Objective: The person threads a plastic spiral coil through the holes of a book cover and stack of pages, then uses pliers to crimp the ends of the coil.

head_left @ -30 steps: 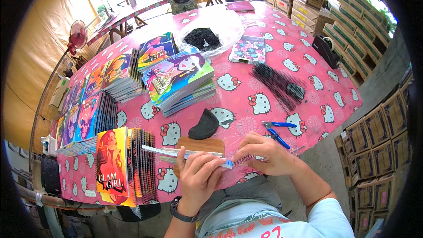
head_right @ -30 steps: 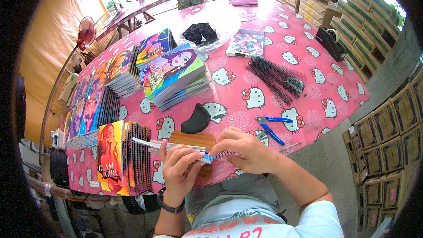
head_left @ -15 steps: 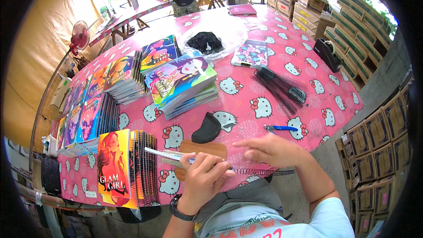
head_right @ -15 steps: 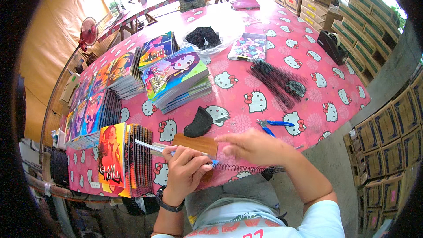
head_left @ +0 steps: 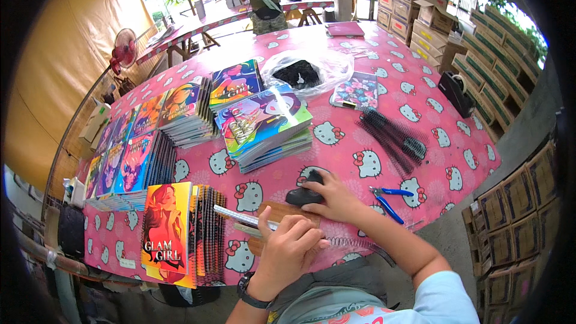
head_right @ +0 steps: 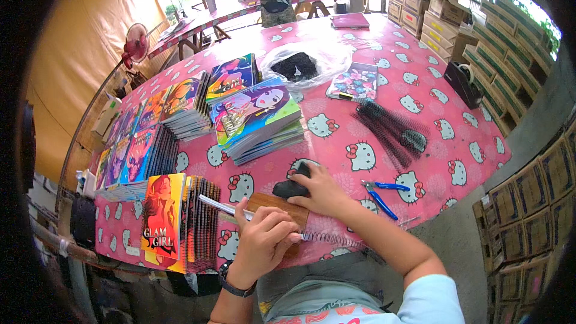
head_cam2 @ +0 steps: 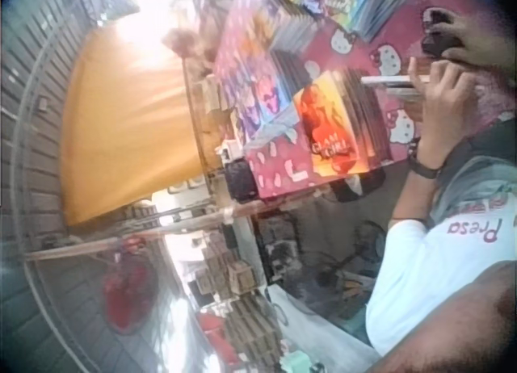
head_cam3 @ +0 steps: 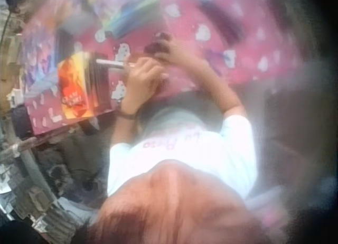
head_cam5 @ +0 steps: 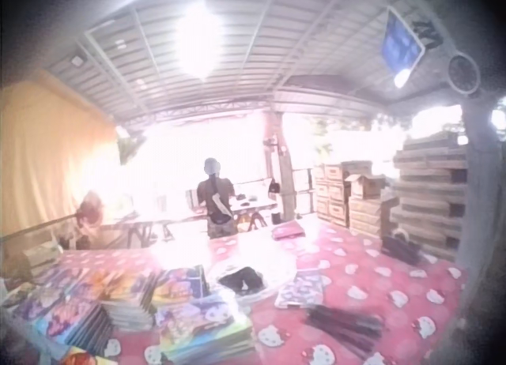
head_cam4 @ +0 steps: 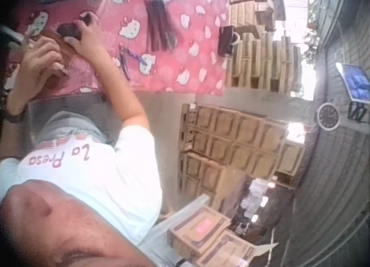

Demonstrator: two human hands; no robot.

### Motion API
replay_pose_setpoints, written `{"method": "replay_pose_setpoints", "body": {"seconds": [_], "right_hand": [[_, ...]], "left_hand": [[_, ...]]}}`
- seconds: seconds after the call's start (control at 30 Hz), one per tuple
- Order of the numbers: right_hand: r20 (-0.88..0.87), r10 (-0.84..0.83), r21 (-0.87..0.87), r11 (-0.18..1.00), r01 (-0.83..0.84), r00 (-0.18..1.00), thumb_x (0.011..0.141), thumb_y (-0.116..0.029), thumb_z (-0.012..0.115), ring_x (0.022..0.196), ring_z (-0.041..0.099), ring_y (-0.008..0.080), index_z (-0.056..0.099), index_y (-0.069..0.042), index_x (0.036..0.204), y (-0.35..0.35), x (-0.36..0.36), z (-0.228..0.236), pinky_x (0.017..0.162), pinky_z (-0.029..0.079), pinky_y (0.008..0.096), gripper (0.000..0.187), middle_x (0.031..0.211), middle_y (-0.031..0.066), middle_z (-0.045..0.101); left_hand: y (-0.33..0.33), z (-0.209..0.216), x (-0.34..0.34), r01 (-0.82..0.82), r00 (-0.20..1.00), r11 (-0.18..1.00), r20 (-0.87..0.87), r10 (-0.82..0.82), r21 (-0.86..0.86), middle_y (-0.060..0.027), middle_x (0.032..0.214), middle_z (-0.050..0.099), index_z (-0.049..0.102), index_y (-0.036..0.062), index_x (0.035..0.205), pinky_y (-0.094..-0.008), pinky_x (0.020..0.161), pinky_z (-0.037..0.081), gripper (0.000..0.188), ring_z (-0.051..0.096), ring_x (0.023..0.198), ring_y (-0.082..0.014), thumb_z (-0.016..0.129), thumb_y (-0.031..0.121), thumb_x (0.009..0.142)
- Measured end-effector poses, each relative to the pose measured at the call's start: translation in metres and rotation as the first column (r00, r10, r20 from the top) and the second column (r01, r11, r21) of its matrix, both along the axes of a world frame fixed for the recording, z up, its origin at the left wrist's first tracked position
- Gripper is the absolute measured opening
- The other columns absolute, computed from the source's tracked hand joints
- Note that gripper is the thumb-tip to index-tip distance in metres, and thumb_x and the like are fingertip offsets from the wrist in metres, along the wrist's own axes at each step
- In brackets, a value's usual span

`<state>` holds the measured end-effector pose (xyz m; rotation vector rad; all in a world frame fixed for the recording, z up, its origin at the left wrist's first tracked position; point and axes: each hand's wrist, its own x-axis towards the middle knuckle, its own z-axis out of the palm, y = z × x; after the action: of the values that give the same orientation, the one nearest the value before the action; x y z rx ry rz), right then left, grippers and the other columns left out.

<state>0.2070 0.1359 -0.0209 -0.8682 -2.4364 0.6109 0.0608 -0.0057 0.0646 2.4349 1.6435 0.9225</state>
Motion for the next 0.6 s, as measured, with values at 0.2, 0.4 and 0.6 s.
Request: {"method": "replay_pose_setpoints", "body": {"seconds": [0.2,0.4,0.6], "right_hand": [[-0.588,-0.259,-0.764,0.489,-0.421,0.766,0.091,-0.04,0.058,0.112,0.051,0.0193,0.042,-0.003,0.136,-0.043,0.058,-0.022,0.091,0.043,0.0346,0.06,0.127,0.0116,0.051],[-0.722,-0.443,-0.658,0.199,-0.726,0.532,0.088,-0.059,0.051,0.105,0.056,0.0191,0.035,0.001,0.14,-0.063,0.06,-0.015,0.086,0.045,0.0315,0.08,0.126,0.0127,0.054],[-0.536,-0.252,-0.816,0.4,-0.418,0.805,0.082,-0.064,0.055,0.104,0.057,0.0176,0.057,0.004,0.122,-0.032,0.077,-0.011,0.085,0.046,0.0309,0.079,0.118,0.0125,0.06]], "left_hand": [[0.003,0.002,0.002,-0.016,0.996,0.999,0.086,0.012,0.045,0.0037,0.092,0.061,0.065,0.0185,0.092,-0.0576,0.102,0.013,0.017,0.058,0.093,-0.0177,0.068,0.031,0.08],[0.004,0.005,0.002,-0.028,0.993,0.998,0.119,0.02,0.065,0.0046,0.09,0.061,0.066,0.0183,0.09,-0.0585,0.103,0.011,0.017,0.058,0.092,-0.017,0.068,0.032,0.08],[0.001,0.008,0.002,-0.074,0.975,0.995,0.214,0.059,0.06,0.0035,0.09,0.06,0.066,0.0191,0.092,-0.0555,0.106,0.008,0.021,0.058,0.093,-0.0175,0.069,0.034,0.078]]}}
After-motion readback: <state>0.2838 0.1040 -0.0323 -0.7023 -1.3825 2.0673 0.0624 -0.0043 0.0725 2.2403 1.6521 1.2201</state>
